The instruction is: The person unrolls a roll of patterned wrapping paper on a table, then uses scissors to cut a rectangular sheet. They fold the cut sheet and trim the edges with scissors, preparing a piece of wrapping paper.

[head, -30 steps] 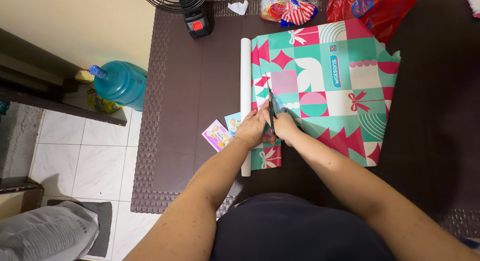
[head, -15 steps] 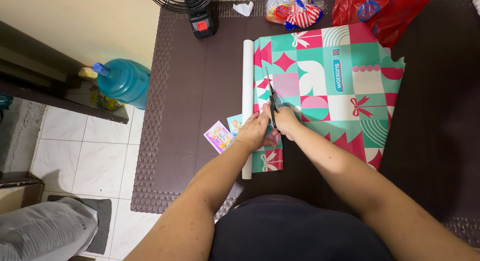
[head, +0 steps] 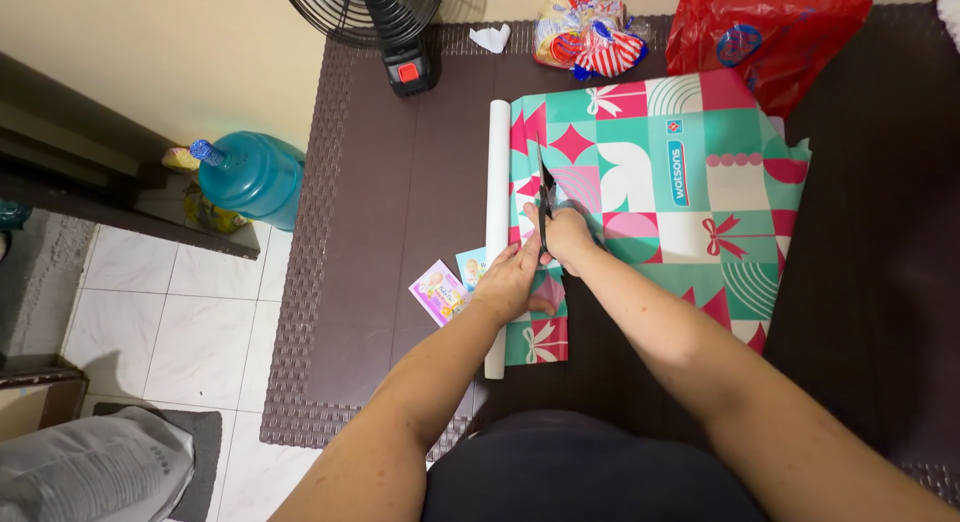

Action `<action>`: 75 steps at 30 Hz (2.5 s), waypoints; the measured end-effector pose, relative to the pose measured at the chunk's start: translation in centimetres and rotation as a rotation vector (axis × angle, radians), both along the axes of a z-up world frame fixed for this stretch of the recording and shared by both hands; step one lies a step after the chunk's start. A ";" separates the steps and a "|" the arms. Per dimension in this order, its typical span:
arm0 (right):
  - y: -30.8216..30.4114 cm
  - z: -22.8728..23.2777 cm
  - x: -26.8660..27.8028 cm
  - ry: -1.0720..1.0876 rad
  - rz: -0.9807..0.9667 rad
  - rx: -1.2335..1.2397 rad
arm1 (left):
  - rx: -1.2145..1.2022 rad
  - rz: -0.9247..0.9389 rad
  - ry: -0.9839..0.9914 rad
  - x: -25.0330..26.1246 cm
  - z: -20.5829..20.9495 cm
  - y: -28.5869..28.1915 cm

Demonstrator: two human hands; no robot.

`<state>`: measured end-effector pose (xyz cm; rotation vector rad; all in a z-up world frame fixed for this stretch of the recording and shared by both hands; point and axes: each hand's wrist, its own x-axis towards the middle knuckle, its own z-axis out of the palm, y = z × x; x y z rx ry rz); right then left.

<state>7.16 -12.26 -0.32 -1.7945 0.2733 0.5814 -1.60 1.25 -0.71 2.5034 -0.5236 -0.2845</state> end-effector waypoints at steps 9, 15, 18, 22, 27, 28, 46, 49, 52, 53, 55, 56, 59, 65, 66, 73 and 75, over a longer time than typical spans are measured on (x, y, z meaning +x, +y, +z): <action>0.4 -0.4 3.5 0.035 0.022 -0.007 | -0.013 -0.004 -0.076 -0.2 -1.1 0.3; 0.7 -1.4 4.6 -0.076 -0.008 -0.029 | -0.025 -0.001 -0.087 -0.1 -0.5 0.3; 1.0 -1.2 6.1 -0.027 -0.062 0.039 | 0.082 0.028 0.042 -0.3 -0.6 0.1; 1.5 -1.0 6.8 0.048 -0.085 0.055 | 0.027 0.035 -0.055 -0.3 -1.0 0.1; 2.0 -0.8 6.6 0.036 -0.112 -0.029 | 0.042 0.033 -0.040 -0.4 -1.6 0.1; 2.0 -0.8 6.8 0.018 -0.093 -0.045 | 0.050 0.036 -0.023 -0.4 -1.6 0.1; -2.8 -1.1 10.0 -0.176 -0.056 0.001 | -0.128 0.046 -0.303 -0.9 -2.1 0.6; -3.3 -2.6 5.2 -0.384 0.104 -0.148 | -0.131 0.309 -0.359 -1.7 -2.4 0.6; -2.4 -4.8 -0.4 -0.351 0.143 -0.392 | -0.146 0.527 -0.195 -2.0 -2.6 0.2; -1.8 -5.4 -1.8 -0.389 0.119 -0.427 | -0.154 0.548 -0.155 -1.9 -2.5 0.1; -0.7 -6.1 -3.8 -0.463 0.069 -0.497 | -0.184 0.579 -0.104 -1.8 -2.1 0.0; -0.6 -6.1 -4.3 -0.513 0.030 -0.503 | -0.204 0.589 -0.094 -1.6 -1.7 0.2; -1.0 -5.0 -4.8 -0.569 -0.080 -0.420 | -0.218 0.621 -0.028 -1.6 0.4 0.8; -3.3 -1.6 -7.6 -0.508 -0.164 0.031 | -0.061 0.835 0.142 -1.1 5.3 3.0; -3.5 -1.2 -8.4 -0.503 -0.181 0.040 | -0.050 0.881 0.204 -1.2 5.8 3.4; -5.9 0.0 -10.6 -0.469 -0.318 0.196 | -0.365 0.939 0.113 -2.4 6.5 3.7; -7.1 0.3 -10.7 -0.443 -0.344 0.233 | -0.408 0.911 0.159 -2.6 6.5 3.8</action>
